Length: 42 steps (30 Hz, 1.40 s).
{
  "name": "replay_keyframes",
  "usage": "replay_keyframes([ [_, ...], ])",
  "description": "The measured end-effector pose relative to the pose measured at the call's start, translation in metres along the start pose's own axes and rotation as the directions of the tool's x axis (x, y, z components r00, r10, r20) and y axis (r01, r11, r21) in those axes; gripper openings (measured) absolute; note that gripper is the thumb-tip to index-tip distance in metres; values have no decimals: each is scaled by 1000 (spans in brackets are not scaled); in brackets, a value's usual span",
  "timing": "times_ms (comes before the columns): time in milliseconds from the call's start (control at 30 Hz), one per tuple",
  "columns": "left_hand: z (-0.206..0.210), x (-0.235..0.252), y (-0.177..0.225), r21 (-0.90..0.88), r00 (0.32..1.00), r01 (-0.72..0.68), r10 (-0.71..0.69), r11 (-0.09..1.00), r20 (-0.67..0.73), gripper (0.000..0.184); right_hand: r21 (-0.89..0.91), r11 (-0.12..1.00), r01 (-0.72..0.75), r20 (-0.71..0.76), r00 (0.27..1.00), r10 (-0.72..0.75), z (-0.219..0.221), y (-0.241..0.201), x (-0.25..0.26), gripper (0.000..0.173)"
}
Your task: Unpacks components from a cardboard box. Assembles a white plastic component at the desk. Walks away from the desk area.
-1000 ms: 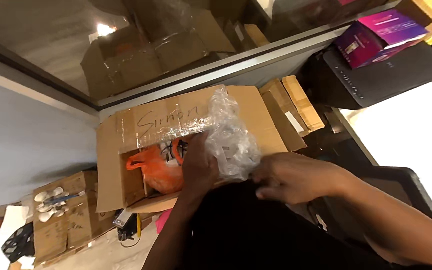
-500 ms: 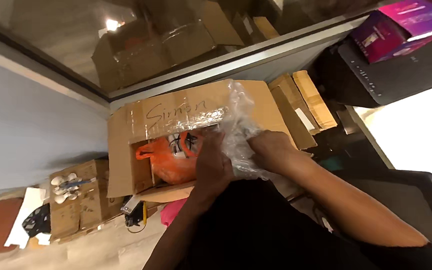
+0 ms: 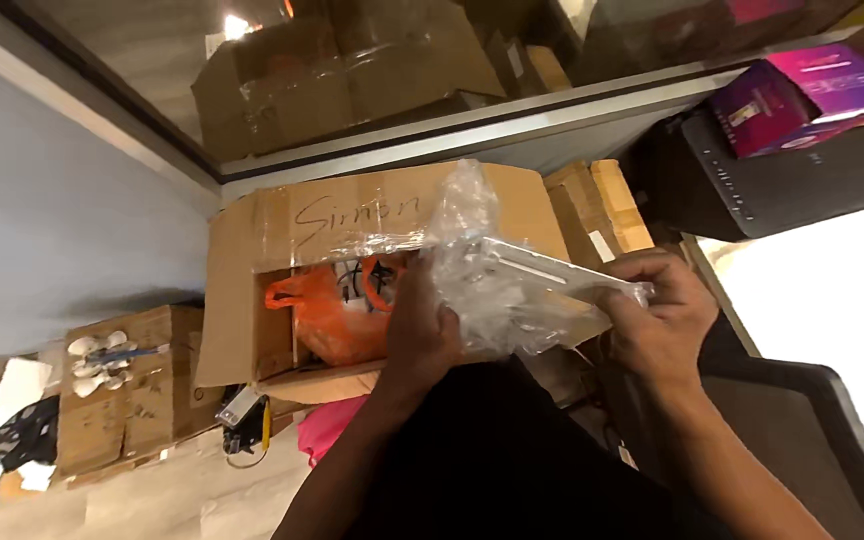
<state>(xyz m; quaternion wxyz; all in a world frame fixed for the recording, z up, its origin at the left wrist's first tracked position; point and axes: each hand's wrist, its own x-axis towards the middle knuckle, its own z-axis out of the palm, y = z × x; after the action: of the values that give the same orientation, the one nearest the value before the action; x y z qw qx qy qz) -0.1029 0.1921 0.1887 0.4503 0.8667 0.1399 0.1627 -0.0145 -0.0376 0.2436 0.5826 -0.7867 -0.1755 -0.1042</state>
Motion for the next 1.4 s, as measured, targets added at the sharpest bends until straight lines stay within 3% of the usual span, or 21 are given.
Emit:
replay_keyframes([
  [100, -5, 11, 0, -147, 994, 103, -107, 984, -20, 68, 483, 861, -161, -82, 970, 227, 8, 16, -7, 20],
  [167, -9, 19, -1, -276, 986, 143, -160, 950, -39, 69, 629, 759, -170, -106, 948, 300, 15, 22, -11, 18],
  [200, -11, 23, -2, -331, 986, 127, -156, 935, -63, 71, 634, 765, -114, -122, 962, 245, 16, 24, -14, 17],
  [267, -16, 26, -2, -298, 987, -10, -39, 955, -157, 79, 480, 870, 110, -124, 991, -57, 16, 26, -23, 13],
  [333, -22, 25, -1, -64, 944, -280, 263, 958, -198, 78, 233, 885, 403, -15, 912, -411, 14, 25, -30, 10],
  [433, -24, 30, 17, 243, 779, -601, 626, 762, -38, 48, 99, 737, 668, 152, 722, -675, 14, 21, -41, 8],
  [500, -17, 35, 24, 312, 679, -712, 730, 629, 76, 25, 41, 701, 712, 141, 691, -709, 17, 22, -46, 4],
  [667, -19, 50, 16, 440, 527, -753, 849, 490, -43, 24, -116, 862, 494, -57, 863, -502, 16, 39, -52, 53],
  [733, -23, 53, 14, 457, 481, -764, 874, 456, -68, 22, -93, 905, 415, -46, 906, -420, 17, 40, -61, 60],
  [867, -27, 62, 12, 473, 427, -777, 900, 416, -90, 19, -38, 930, 365, 93, 928, -361, 16, 33, -58, 54],
  [1000, -27, 70, 17, 466, 448, -740, 872, 485, -195, 18, -63, 864, 499, 15, 867, -499, 4, 31, -43, 31],
  [1067, -29, 73, 21, 468, 476, -693, 836, 548, -274, 15, -141, 852, 504, 15, 862, -507, -4, 35, -37, 27],
  [1133, -32, 77, 27, 464, 489, -640, 790, 613, -370, 13, -273, 872, 407, 91, 913, -398, -15, 43, -36, 29],
  [1200, -30, 82, 38, 436, 456, -633, 763, 640, -458, 15, -399, 884, 244, 263, 954, -145, -31, 45, -35, 38],
  [1233, -26, 83, 45, 413, 444, -649, 759, 639, -476, 17, -400, 903, 153, 338, 941, -10, -41, 45, -34, 45],
  [1300, -15, 82, 66, 349, 428, -711, 770, 610, -473, 23, -262, 965, 19, 360, 929, 80, -60, 44, -38, 56],
  [1400, 13, 70, 111, 313, 381, -811, 852, 494, -358, 27, 155, 988, 21, 132, 990, -42, -87, 30, -46, 69],
])
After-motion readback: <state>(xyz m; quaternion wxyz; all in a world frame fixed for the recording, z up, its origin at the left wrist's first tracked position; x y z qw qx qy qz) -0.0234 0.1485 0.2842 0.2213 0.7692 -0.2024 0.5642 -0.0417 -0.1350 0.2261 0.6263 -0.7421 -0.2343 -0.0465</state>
